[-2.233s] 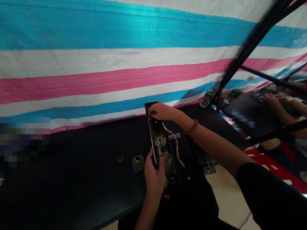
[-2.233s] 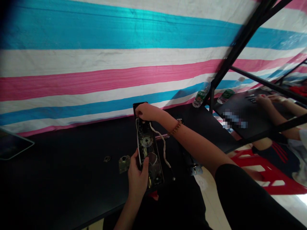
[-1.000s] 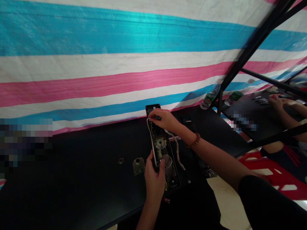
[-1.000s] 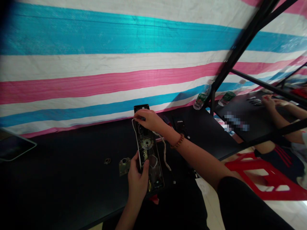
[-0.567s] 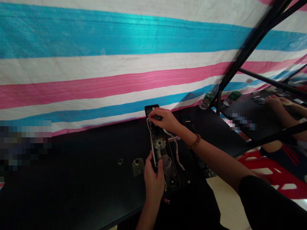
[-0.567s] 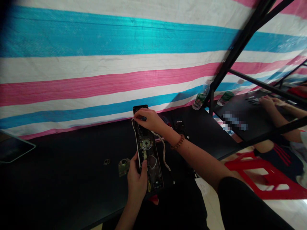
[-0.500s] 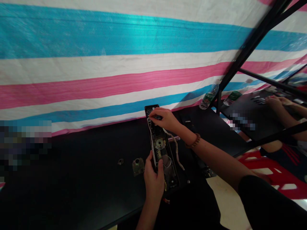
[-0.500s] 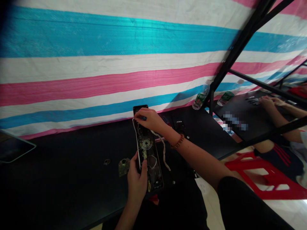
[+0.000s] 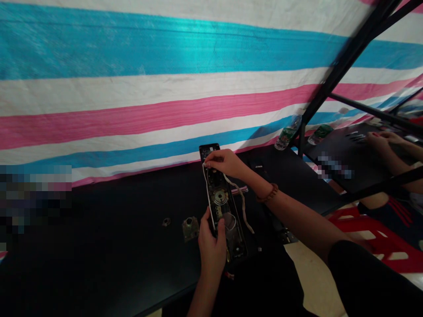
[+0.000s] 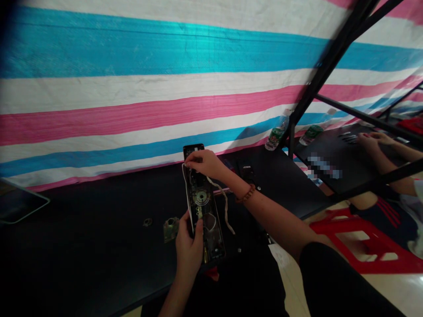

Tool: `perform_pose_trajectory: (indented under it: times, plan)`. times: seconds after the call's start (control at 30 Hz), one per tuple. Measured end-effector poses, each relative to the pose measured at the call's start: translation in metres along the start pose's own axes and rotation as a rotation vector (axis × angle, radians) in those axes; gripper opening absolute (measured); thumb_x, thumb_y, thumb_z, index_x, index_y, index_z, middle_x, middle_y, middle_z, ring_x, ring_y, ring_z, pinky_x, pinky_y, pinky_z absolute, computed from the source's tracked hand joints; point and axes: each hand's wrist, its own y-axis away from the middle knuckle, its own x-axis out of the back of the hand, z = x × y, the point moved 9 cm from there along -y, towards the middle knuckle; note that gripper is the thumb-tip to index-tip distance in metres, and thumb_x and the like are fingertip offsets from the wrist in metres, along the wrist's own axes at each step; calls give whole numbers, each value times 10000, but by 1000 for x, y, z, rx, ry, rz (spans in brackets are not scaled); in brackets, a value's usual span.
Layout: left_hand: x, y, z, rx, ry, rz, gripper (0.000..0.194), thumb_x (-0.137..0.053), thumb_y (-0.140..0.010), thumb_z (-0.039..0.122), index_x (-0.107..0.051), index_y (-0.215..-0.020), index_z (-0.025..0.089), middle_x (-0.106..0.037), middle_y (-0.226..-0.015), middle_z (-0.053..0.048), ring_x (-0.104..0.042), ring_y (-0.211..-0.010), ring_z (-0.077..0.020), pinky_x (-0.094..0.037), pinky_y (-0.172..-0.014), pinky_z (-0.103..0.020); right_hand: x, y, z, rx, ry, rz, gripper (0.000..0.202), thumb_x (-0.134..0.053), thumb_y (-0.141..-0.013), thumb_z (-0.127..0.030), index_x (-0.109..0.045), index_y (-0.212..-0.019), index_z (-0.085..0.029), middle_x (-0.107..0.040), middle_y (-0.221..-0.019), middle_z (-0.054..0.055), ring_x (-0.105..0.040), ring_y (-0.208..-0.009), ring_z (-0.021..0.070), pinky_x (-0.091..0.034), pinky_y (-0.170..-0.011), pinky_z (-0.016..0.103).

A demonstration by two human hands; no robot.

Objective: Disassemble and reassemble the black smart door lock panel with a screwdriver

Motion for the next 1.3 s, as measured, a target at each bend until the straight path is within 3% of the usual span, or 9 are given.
perform_pose_trajectory:
  times: [0.23,0.33,0.47,0.57,0.8,1.0,1.13,1.3]
  plan:
    - [-1,0,1,-12,-4,-12,498,-541,-971,438,-526,-1385,163,-652,-1361,-171,-637,-1252,-296,-498,-1061,-466,6,-5,-3,76,16,38,69,-665,-827,-199,-706,-857,-152,-704,-776,18,-617,-704,122,-497,-668,263]
    - [0,-1,2,-25,-5,-6,480,-549,-968,429,-540,-1368,164,-656,-1355,-169,-634,-1258,-298,-499,-1063,-464,8,-12,-5,119,158,41,143,-615,-847,-126,-736,-921,-146,-747,-872,46,-654,-774,136,-509,-746,279]
    - [0,-1,2,-30,8,1,468,-566,-962,413,-550,-1365,174,-658,-1356,-161,-634,-1260,-297,-501,-1060,-460,-1,-18,-9,166,462,-47,186,-619,-863,-95,-782,-926,-159,-780,-938,68,-687,-869,167,-491,-838,305]
    - [1,0,1,-24,22,3,476,-576,-960,410,-547,-1375,181,-657,-1357,-154,-631,-1261,-293,-491,-1072,-460,-6,-17,-11,177,535,-82,215,-595,-895,-103,-791,-958,-164,-788,-972,76,-696,-907,171,-476,-870,305]
    - [1,0,1,5,16,2,489,-571,-960,432,-545,-1377,177,-662,-1350,-157,-641,-1246,-293,-500,-1059,-456,-4,-11,-9,115,376,-29,190,-607,-859,-128,-772,-952,-147,-772,-863,54,-681,-797,148,-497,-783,285]
    - [1,0,0,19,36,-4,491,-569,-963,440,-546,-1375,175,-666,-1337,-156,-641,-1243,-290,-498,-1059,-448,-6,-1,-16,135,208,19,115,-716,-799,-191,-727,-909,-159,-734,-823,25,-670,-791,146,-524,-799,286]
    - [0,0,0,24,37,-9,489,-565,-967,428,-538,-1389,182,-667,-1337,-151,-645,-1237,-285,-501,-1057,-440,-1,8,-30,225,265,124,36,-707,-840,-195,-728,-858,-171,-725,-847,36,-655,-813,148,-514,-809,293]
    - [1,0,3,18,21,-1,474,-573,-959,422,-556,-1368,182,-678,-1317,-151,-649,-1230,-289,-503,-1055,-446,1,16,-38,284,212,181,150,-622,-916,-196,-761,-971,-191,-764,-1011,78,-691,-958,172,-529,-911,333]
